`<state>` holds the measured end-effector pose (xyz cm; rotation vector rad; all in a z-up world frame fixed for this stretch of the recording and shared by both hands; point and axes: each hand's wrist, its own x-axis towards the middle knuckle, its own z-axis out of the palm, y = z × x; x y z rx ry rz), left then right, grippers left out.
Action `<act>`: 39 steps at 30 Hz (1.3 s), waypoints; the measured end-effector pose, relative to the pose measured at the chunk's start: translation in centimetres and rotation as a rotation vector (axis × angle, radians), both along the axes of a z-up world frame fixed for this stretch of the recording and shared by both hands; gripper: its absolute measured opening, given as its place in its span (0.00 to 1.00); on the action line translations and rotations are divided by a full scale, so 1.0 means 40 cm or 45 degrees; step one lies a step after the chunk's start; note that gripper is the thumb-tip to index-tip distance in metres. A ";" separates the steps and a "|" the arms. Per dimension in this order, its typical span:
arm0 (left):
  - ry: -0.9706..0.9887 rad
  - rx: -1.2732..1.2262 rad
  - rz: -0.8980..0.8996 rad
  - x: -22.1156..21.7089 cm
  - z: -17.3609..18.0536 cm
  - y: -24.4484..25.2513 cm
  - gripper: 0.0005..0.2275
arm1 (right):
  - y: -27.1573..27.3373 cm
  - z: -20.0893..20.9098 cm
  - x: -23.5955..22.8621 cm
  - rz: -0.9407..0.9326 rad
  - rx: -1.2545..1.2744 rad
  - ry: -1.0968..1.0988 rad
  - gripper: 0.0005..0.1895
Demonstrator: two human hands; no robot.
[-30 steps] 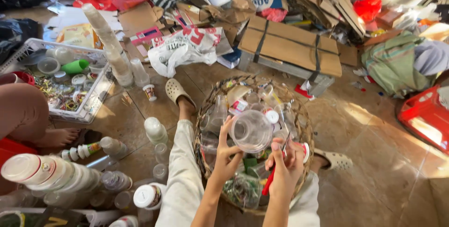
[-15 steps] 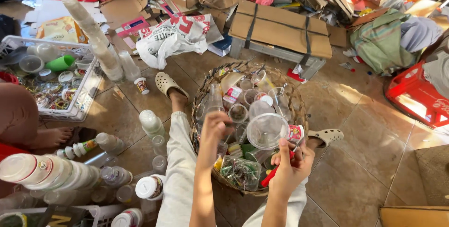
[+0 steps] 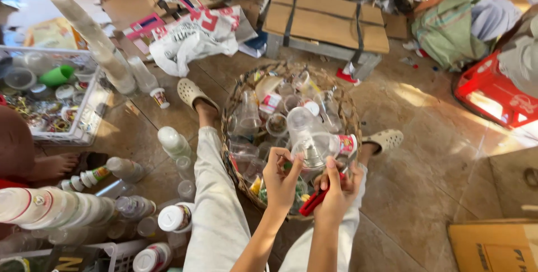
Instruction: Removing labels and cleaning plastic cups for recycling in a workspace filled with recyclables.
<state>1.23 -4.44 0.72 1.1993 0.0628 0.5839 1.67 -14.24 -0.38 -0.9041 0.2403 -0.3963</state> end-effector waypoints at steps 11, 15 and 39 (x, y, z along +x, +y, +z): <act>-0.025 0.319 0.148 -0.022 -0.020 -0.033 0.06 | -0.006 -0.003 -0.022 0.076 0.259 -0.086 0.16; -0.133 0.328 0.066 -0.037 -0.002 -0.028 0.07 | 0.010 0.034 -0.025 0.074 0.232 -0.115 0.12; -0.082 0.223 0.034 -0.037 -0.017 -0.051 0.11 | -0.029 -0.004 -0.033 0.074 0.180 -0.157 0.13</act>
